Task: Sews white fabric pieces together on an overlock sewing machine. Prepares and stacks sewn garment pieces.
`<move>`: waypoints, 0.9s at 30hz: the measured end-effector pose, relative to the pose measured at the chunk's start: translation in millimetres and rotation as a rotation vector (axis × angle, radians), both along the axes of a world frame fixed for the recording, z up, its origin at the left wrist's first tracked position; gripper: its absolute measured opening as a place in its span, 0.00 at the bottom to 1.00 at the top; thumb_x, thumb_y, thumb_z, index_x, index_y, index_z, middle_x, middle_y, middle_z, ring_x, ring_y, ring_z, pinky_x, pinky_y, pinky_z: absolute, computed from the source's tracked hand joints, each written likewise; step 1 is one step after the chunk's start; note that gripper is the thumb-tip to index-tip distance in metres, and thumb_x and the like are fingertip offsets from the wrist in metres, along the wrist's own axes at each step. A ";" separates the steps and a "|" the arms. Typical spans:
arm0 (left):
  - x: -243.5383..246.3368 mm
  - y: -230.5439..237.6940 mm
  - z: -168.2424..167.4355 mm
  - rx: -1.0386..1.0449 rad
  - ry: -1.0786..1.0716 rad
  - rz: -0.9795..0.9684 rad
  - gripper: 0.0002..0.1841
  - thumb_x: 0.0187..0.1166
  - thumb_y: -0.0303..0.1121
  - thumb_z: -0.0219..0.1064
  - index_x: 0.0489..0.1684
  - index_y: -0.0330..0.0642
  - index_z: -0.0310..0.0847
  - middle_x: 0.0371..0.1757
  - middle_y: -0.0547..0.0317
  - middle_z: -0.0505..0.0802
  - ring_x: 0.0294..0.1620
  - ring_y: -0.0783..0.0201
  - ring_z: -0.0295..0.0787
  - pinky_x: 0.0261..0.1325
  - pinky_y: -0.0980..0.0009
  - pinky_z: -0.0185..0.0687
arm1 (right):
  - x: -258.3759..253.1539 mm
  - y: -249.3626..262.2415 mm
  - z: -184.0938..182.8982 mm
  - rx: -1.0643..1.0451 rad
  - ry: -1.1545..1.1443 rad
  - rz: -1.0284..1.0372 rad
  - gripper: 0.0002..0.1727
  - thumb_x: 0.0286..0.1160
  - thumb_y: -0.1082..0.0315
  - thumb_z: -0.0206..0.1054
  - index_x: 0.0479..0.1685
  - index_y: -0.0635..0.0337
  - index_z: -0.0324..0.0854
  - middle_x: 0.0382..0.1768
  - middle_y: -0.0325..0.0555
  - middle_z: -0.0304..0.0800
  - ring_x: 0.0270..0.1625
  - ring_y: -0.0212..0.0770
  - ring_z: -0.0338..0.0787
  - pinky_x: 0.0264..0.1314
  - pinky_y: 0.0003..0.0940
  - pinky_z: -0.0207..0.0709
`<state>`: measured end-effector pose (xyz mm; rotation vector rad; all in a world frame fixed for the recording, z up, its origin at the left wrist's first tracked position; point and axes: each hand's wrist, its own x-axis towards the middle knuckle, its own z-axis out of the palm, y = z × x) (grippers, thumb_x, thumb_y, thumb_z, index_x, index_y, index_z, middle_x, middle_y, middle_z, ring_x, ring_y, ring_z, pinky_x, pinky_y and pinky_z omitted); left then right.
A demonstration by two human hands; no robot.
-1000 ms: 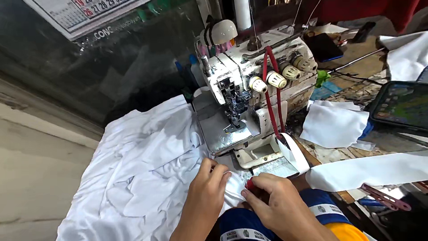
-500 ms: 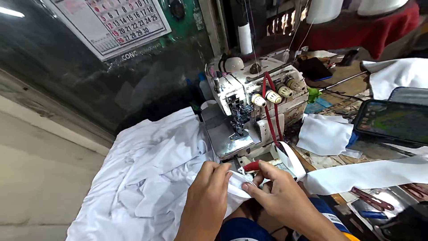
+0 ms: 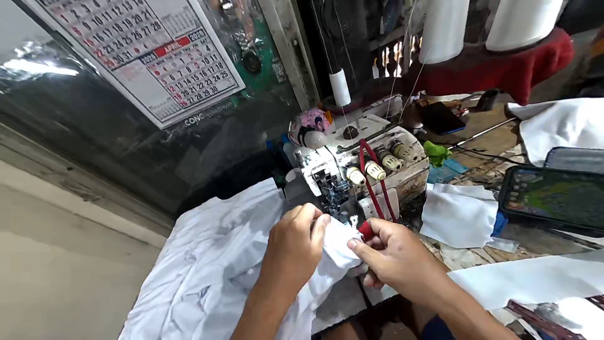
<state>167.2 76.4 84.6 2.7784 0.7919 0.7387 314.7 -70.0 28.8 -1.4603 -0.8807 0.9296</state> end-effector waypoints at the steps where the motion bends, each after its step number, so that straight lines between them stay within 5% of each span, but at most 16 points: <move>1: 3.9 4.9 -1.7 -0.016 0.082 0.044 0.12 0.82 0.49 0.65 0.34 0.55 0.84 0.25 0.71 0.83 0.25 0.70 0.81 0.29 0.64 0.80 | 3.1 1.2 -3.4 -0.017 0.039 0.003 0.14 0.78 0.55 0.73 0.49 0.53 0.82 0.32 0.44 0.94 0.22 0.44 0.93 0.22 0.38 0.91; 5: 15.4 20.2 -4.5 -0.093 0.170 0.175 0.13 0.78 0.49 0.69 0.27 0.55 0.82 0.20 0.69 0.82 0.22 0.67 0.80 0.27 0.59 0.80 | -3.2 7.2 -11.9 0.075 0.227 -0.086 0.16 0.76 0.61 0.75 0.54 0.57 0.76 0.28 0.48 0.93 0.21 0.46 0.93 0.19 0.40 0.91; 9: 42.3 27.2 -14.1 0.094 0.054 0.232 0.08 0.74 0.35 0.68 0.30 0.41 0.86 0.30 0.51 0.89 0.37 0.48 0.90 0.39 0.43 0.84 | -5.0 31.4 -3.5 0.098 0.282 -0.200 0.12 0.78 0.64 0.73 0.50 0.57 0.76 0.25 0.53 0.93 0.22 0.49 0.95 0.22 0.40 0.92; 13: 13.3 31.3 -14.5 0.092 0.069 0.099 0.13 0.77 0.52 0.66 0.43 0.55 0.84 0.36 0.67 0.85 0.38 0.64 0.84 0.40 0.56 0.84 | -1.5 22.9 -2.0 0.079 0.312 -0.079 0.15 0.75 0.67 0.76 0.52 0.59 0.75 0.33 0.53 0.95 0.29 0.51 0.97 0.28 0.43 0.95; 17: 2.5 36.1 -17.3 0.088 -0.003 -0.121 0.08 0.80 0.43 0.66 0.50 0.60 0.88 0.51 0.70 0.85 0.49 0.71 0.84 0.47 0.67 0.86 | 0.6 28.3 -10.0 0.080 0.337 -0.063 0.15 0.74 0.62 0.76 0.48 0.60 0.77 0.27 0.53 0.92 0.24 0.49 0.94 0.24 0.41 0.92; 21: -4.9 48.6 11.5 0.057 0.188 -0.304 0.10 0.78 0.44 0.64 0.48 0.68 0.91 0.59 0.75 0.85 0.63 0.71 0.81 0.60 0.59 0.82 | 2.5 31.2 -22.9 0.130 0.137 -0.113 0.18 0.73 0.50 0.76 0.43 0.54 0.81 0.23 0.45 0.86 0.18 0.41 0.85 0.18 0.35 0.82; 27: -4.4 64.6 37.7 0.025 0.288 -0.378 0.07 0.75 0.50 0.69 0.42 0.68 0.90 0.48 0.79 0.84 0.50 0.76 0.82 0.51 0.67 0.83 | 9.4 26.4 -16.8 0.185 -0.195 -0.162 0.17 0.72 0.49 0.74 0.51 0.44 0.78 0.21 0.33 0.81 0.19 0.33 0.79 0.20 0.28 0.74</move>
